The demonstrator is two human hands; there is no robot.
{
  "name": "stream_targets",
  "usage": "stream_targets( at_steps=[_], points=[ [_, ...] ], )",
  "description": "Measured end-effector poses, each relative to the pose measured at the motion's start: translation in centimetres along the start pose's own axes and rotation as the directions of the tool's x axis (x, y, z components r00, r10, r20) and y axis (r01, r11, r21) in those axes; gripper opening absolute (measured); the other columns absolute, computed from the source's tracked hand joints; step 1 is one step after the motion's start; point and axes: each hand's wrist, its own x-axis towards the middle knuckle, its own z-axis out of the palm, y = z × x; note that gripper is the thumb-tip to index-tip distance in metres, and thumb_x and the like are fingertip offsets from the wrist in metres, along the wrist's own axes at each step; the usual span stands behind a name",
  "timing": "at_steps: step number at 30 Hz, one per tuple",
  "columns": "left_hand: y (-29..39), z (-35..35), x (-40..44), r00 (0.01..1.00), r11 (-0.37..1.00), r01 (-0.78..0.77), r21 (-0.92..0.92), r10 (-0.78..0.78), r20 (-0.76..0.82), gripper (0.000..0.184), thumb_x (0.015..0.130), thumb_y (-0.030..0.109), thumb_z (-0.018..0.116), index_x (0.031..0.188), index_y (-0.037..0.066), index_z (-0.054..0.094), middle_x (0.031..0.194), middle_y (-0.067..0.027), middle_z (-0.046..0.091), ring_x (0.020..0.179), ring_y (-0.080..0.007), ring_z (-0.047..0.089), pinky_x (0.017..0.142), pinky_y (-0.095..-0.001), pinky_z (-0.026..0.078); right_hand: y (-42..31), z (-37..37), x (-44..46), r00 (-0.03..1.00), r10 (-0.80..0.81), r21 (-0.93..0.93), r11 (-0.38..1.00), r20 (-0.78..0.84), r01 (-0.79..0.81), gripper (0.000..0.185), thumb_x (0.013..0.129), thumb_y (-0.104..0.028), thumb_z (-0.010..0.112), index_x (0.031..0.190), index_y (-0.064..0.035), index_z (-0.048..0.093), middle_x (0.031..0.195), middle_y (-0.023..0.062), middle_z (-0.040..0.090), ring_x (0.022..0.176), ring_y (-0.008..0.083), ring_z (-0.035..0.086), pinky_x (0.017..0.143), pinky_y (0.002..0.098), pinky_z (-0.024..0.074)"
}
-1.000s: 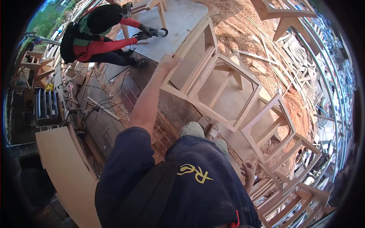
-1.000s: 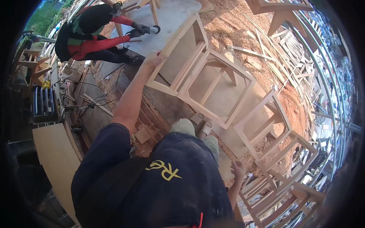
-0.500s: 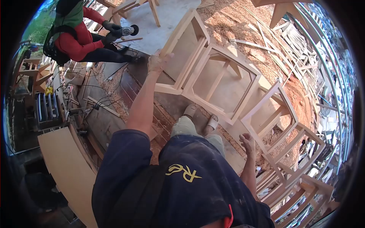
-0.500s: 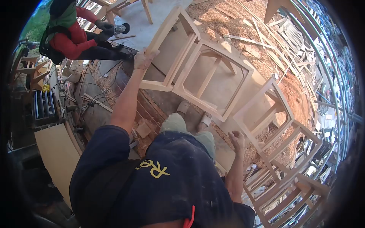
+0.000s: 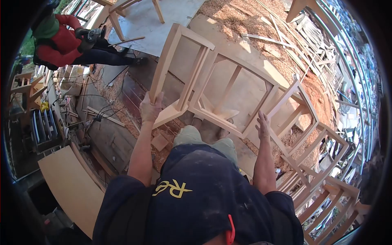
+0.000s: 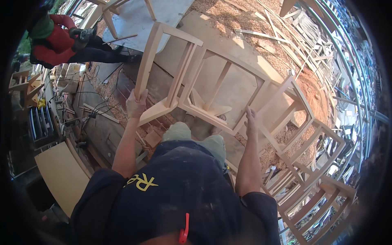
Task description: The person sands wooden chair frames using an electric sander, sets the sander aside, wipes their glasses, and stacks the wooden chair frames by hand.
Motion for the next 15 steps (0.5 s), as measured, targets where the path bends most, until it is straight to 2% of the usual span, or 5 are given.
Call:
stream_targets(
  at_steps=[3,6,9,12,15],
  points=[
    [-3.2,-1.2,-1.7,1.000,1.000,0.019,-0.017,-0.019,0.016,0.045,0.092,0.045,0.074,0.107,0.004,0.066,0.089,-0.0212,0.074,0.088,-0.0408,0.073,0.076,-0.0458,0.056,-1.1,-0.5,3.5,0.991,-0.072,0.057,0.995,-0.116,0.079,0.099,0.082,-0.064,0.079,0.155,-0.0097,0.040,0.161,0.0146,0.036,0.151,0.0325,0.030,0.119,0.0622,0.0275],
    [-5.3,-2.4,-3.3,0.999,0.997,0.029,-0.068,-0.026,0.035,0.044,0.093,0.040,0.076,0.114,0.003,0.063,0.093,-0.0208,0.073,0.086,-0.0381,0.073,0.077,-0.0446,0.056,-3.1,-0.5,5.1,0.975,-0.144,0.022,0.988,-0.170,0.150,0.109,0.080,-0.068,0.078,0.161,-0.0115,0.030,0.165,0.0135,0.031,0.153,0.0338,0.027,0.120,0.0636,0.0248],
    [-8.4,-3.0,-4.9,0.995,0.995,0.097,-0.031,-0.095,0.041,0.048,0.094,0.036,0.075,0.122,0.001,0.059,0.096,-0.0198,0.073,0.085,-0.0337,0.072,0.078,-0.0435,0.056,-4.7,-0.9,7.0,0.968,-0.228,0.011,0.973,-0.103,0.231,0.118,0.079,-0.068,0.078,0.165,-0.0119,0.021,0.166,0.0130,0.031,0.155,0.0339,0.024,0.119,0.0639,0.0252],
    [-10.7,-4.3,-6.3,0.989,0.983,0.133,-0.128,-0.122,0.086,0.050,0.095,0.034,0.074,0.127,0.000,0.056,0.098,-0.0193,0.073,0.086,-0.0312,0.073,0.079,-0.0437,0.056,-4.4,-1.4,9.3,0.976,-0.135,0.024,0.990,-0.171,0.141,0.120,0.079,-0.068,0.079,0.164,-0.0086,0.019,0.166,0.0149,0.030,0.154,0.0331,0.024,0.117,0.0645,0.0267],
    [-18.1,-4.4,-8.0,0.986,0.990,0.121,-0.072,-0.112,0.125,0.050,0.095,0.030,0.074,0.128,-0.002,0.055,0.096,-0.0176,0.073,0.084,-0.0288,0.073,0.079,-0.0425,0.056,-0.6,-2.3,14.3,0.924,-0.184,-0.039,0.983,-0.336,0.182,0.102,0.082,-0.061,0.081,0.157,-0.0082,0.036,0.157,0.0138,0.042,0.145,0.0305,0.038,0.114,0.0585,0.0347]
  ],
)
